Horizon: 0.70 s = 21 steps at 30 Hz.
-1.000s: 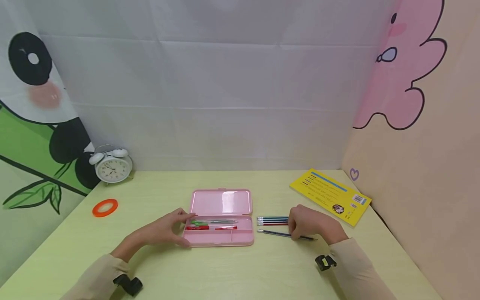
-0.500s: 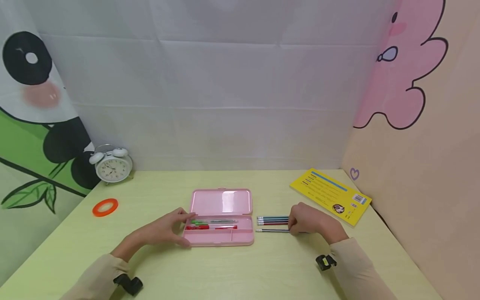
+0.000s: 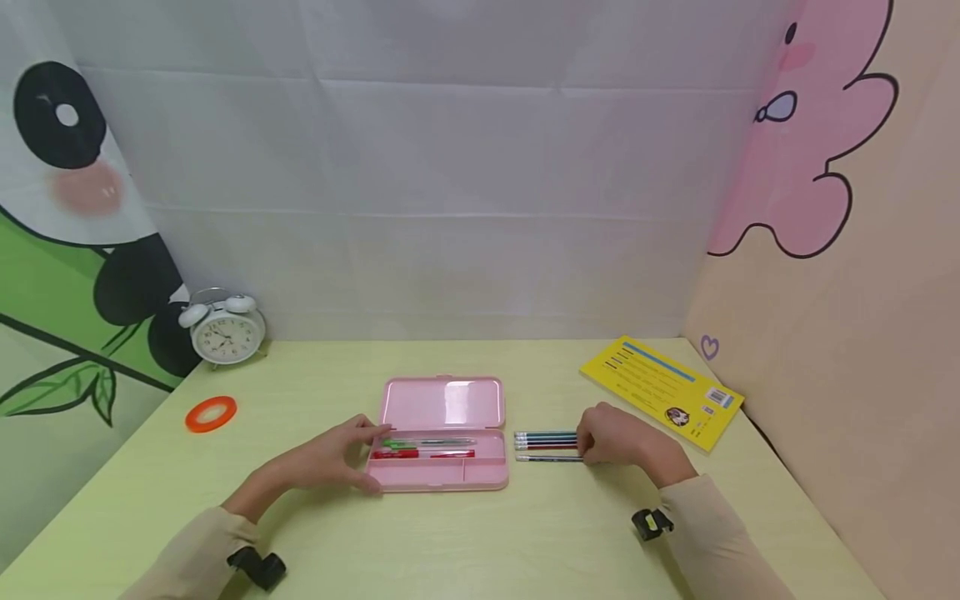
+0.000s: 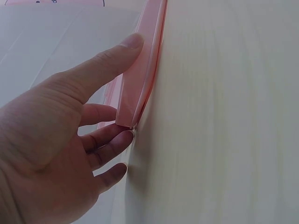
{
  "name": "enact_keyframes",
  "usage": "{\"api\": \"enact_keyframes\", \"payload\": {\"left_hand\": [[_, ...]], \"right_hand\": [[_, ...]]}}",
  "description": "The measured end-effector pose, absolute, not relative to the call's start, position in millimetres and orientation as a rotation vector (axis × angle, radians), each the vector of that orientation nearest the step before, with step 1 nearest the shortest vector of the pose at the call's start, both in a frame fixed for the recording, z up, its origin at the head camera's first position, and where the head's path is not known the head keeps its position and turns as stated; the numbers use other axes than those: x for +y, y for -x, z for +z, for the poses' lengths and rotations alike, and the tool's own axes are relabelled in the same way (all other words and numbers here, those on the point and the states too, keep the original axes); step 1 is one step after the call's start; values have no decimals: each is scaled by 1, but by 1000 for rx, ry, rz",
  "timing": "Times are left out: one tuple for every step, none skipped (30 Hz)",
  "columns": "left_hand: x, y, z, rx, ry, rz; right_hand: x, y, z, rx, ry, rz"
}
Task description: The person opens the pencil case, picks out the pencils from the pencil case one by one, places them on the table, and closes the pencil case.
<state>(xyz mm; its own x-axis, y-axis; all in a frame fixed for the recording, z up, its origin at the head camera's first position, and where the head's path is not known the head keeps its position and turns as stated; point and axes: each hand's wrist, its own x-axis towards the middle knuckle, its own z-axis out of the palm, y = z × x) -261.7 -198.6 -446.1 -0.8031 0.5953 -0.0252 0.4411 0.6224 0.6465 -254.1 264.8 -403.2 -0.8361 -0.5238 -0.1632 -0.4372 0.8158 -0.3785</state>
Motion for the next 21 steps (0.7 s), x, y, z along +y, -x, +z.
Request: {"api": "enact_keyframes", "payload": {"left_hand": [[-199,262,-446,2608,-846,947],[-198,262,-446,2608,-842,947],[-198,261,-446,2607,-838,949],[-198,261,-446,2605,-834,952],[-198,261,-446,2604,-832,954],[-198,261,-446,2604,-830,955],[-198,261,-446,2603,-828,957],[-198,261,-446,2604,-829,956],[-198,261,-446,2606,-832,956],[-198,262,-446,2608,-836,954],[-198,262,-446,2609,-838,953],[-199,262,-446,2610,-838,953],[-199,262,-446,2610,-840,952],[-199,262,-446,2610,-842,952],[-199,262,-447,2610,-842,953],[-199,262,-447,2609,-842,952],[-199,262,-447,2607,-840,952],[-199,262,-447,2607,-841,952],[-199,262,-447,2607,-843,951],[-199,262,-447,2607,-844,951],[-199,262,-447,2606,-846,951]], "right_hand": [[265,254,-403,2733,740,-490],[265,254,-403,2729,747,-496],[265,254,-403,2724,757,-501],[265,254,-403,2721,765,-504],[265,254,-404,2720,778,-502],[265,254,-404,2721,788,-501],[265,255,-404,2724,801,-498],[264,255,-405,2727,809,-493],[264,255,-405,2728,812,-493],[264,255,-405,2729,811,-493],[264,255,-405,2728,802,-496],[264,255,-405,2725,792,-499],[263,254,-405,2724,779,-502],[263,254,-405,2722,763,-505],[263,253,-404,2721,752,-507],[263,253,-404,2719,742,-508],[263,252,-403,2719,739,-510],[263,252,-403,2721,746,-508],[263,252,-402,2724,754,-506],[263,252,-402,2727,767,-504],[263,252,-401,2727,783,-502]]}}
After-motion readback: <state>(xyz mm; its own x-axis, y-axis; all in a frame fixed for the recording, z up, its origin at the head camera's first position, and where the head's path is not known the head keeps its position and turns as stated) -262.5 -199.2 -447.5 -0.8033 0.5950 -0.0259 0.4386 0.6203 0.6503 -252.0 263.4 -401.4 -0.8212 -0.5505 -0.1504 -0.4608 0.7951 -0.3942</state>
